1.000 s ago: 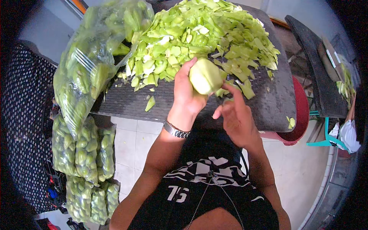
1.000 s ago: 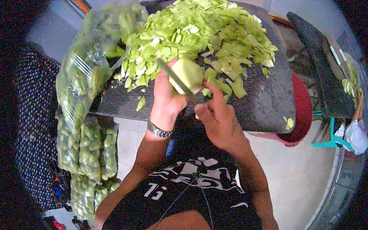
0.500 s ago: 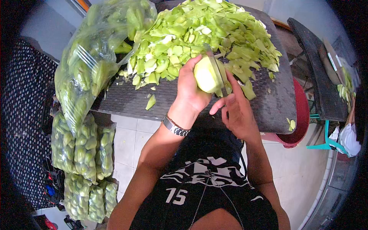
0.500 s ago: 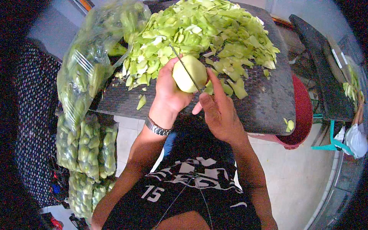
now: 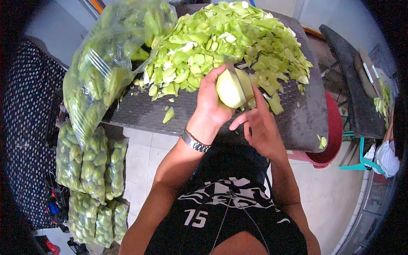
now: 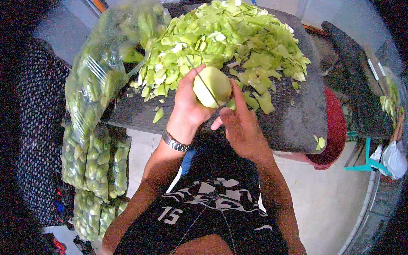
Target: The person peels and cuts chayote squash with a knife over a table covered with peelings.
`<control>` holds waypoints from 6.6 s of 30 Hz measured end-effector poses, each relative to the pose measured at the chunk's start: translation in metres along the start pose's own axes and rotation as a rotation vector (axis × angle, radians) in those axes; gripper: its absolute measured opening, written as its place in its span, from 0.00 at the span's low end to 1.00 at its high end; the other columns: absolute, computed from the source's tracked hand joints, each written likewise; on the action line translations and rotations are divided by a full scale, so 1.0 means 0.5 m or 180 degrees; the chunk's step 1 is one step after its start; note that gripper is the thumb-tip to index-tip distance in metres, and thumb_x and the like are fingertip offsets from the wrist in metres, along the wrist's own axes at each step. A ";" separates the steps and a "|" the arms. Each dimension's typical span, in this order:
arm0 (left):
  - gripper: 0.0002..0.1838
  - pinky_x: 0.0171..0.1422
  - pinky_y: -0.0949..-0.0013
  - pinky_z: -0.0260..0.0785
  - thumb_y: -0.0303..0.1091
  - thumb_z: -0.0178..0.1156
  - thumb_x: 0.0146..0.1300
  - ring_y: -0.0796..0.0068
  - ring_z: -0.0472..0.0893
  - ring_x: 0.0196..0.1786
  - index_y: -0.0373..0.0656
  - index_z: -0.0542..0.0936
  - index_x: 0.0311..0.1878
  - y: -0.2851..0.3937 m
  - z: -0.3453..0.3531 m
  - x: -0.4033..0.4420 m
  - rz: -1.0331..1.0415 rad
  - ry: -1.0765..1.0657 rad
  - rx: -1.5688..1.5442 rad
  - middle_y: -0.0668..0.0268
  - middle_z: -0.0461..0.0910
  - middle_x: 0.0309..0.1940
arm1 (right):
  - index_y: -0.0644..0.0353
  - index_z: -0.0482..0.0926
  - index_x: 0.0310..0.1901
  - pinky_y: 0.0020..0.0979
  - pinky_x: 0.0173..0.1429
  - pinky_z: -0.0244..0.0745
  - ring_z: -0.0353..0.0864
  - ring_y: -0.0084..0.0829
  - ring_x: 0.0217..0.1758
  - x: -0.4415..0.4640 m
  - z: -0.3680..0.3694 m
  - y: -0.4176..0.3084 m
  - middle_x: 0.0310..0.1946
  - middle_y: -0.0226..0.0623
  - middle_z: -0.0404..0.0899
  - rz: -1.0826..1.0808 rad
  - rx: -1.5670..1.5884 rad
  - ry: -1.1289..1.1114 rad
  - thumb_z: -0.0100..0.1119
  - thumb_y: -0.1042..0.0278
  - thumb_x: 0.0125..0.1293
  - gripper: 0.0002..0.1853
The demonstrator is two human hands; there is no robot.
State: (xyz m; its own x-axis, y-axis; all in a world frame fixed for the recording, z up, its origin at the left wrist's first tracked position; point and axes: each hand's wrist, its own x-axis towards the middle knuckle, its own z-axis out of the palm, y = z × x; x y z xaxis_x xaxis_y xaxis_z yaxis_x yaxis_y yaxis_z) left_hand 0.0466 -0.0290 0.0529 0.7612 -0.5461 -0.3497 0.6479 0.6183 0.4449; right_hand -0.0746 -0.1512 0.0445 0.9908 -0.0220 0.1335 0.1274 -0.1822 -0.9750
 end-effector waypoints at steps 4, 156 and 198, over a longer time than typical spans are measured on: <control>0.18 0.54 0.48 0.78 0.50 0.56 0.74 0.56 0.84 0.42 0.44 0.80 0.49 0.012 -0.014 0.015 -0.0299 -0.0106 -0.0149 0.59 0.84 0.40 | 0.67 0.39 0.81 0.38 0.40 0.78 0.85 0.37 0.31 -0.003 0.004 -0.002 0.31 0.47 0.87 -0.0076 -0.0149 0.0065 0.45 0.38 0.80 0.47; 0.24 0.57 0.61 0.78 0.25 0.67 0.55 0.63 0.83 0.51 0.36 0.75 0.57 -0.018 -0.001 -0.039 0.1742 -0.0043 0.0684 0.53 0.82 0.52 | 0.62 0.56 0.78 0.54 0.46 0.82 0.87 0.60 0.42 0.072 -0.054 -0.004 0.51 0.61 0.83 -0.0930 -0.2251 -0.0140 0.59 0.46 0.74 0.41; 0.28 0.53 0.59 0.81 0.31 0.71 0.59 0.59 0.86 0.47 0.35 0.72 0.60 -0.052 -0.007 -0.034 0.2265 -0.0128 0.1315 0.51 0.83 0.48 | 0.58 0.54 0.82 0.21 0.32 0.61 0.66 0.14 0.29 0.026 -0.038 -0.005 0.35 0.26 0.73 0.0713 0.0684 -0.0244 0.64 0.65 0.76 0.39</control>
State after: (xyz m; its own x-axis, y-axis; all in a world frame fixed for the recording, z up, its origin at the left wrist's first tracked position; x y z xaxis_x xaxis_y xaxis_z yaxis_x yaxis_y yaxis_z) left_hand 0.0170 -0.0338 0.0441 0.9795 -0.1268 0.1567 -0.0572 0.5706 0.8192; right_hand -0.0628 -0.1698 0.0522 0.9948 0.0376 -0.0946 -0.0958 0.0308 -0.9949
